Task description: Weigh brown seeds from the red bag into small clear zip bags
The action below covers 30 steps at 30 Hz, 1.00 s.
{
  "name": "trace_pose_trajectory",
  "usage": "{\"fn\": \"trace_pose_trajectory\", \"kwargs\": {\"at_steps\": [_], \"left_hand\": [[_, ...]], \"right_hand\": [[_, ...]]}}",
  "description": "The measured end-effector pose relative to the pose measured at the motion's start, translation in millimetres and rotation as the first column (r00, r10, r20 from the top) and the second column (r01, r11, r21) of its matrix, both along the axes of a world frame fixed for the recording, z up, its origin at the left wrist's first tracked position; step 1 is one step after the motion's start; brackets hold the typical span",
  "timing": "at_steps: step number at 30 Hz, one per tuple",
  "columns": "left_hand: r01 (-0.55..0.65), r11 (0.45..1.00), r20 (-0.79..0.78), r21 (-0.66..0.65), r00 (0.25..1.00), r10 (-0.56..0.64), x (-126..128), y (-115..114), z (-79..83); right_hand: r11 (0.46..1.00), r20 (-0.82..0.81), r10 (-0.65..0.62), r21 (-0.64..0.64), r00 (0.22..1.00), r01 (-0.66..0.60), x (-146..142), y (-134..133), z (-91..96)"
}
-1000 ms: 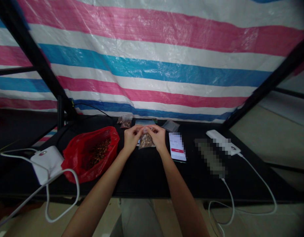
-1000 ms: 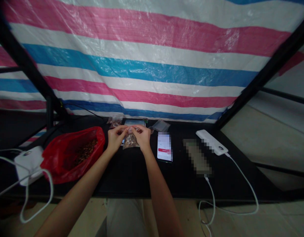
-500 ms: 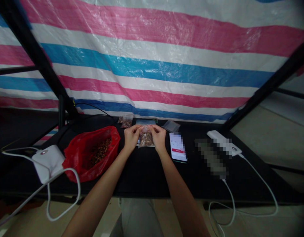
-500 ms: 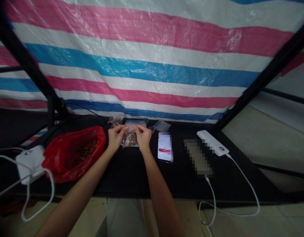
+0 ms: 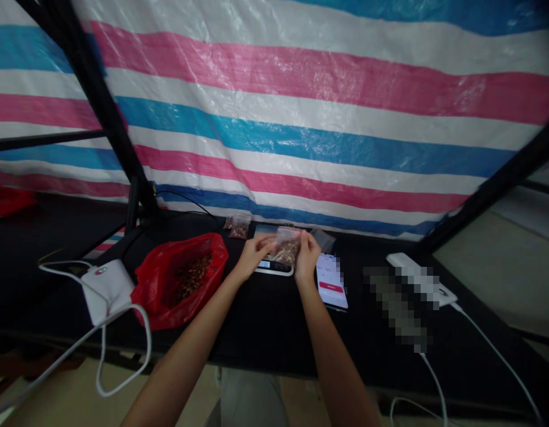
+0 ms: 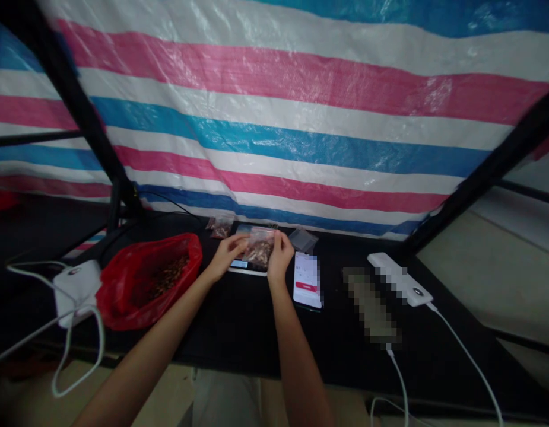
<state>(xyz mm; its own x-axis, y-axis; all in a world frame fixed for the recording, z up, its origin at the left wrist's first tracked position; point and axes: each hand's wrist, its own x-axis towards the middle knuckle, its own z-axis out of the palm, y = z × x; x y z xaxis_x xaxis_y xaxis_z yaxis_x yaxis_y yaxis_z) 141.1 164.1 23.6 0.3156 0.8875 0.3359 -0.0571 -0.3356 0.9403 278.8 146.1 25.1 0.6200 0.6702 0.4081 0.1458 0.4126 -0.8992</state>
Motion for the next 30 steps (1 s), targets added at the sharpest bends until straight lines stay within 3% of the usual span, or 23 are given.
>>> {"fn": "trace_pose_trajectory", "kwargs": {"at_steps": [3,5,12,18,22,24,25,27,30], "left_hand": [[0.176,0.979,-0.015,-0.099,0.984,-0.179,7,-6,-0.9],[0.228,0.966,-0.001,-0.122,0.973,-0.230,10,-9,-0.7],[0.136,0.977,0.068,-0.163,0.990,-0.126,2,-3,4.1],[0.188,0.967,0.126,-0.173,0.978,-0.167,15,-8,-1.1],[-0.060,0.988,0.153,-0.141,0.985,0.081,12,-1,-4.6],[-0.283,0.955,0.136,-0.085,0.946,0.293,-2,11,-6.9],[-0.411,0.910,0.103,-0.049,0.904,0.414,-10,18,-8.7],[-0.616,0.787,-0.014,0.020,0.787,0.617,-27,34,-14.3],[-0.726,0.684,-0.202,0.075,0.661,0.723,-43,55,-26.2]], "right_hand": [[0.998,-0.170,-0.044,0.025,0.984,0.049,9,3,-0.7],[0.998,-0.189,-0.036,0.039,0.981,0.044,10,3,-0.3],[1.000,-0.118,-0.018,-0.013,0.993,0.017,5,-3,5.3],[0.998,-0.002,-0.037,-0.053,0.999,0.037,2,-4,9.7],[0.993,0.088,-0.001,-0.122,0.996,0.012,13,-4,12.3],[0.977,0.238,-0.098,-0.164,0.966,0.139,24,-5,14.1],[0.954,0.351,-0.166,-0.180,0.921,0.241,31,-6,14.5],[0.874,0.601,-0.254,-0.193,0.758,0.446,44,-7,13.1],[0.758,0.843,-0.192,-0.198,0.503,0.622,60,-6,4.8]]}}
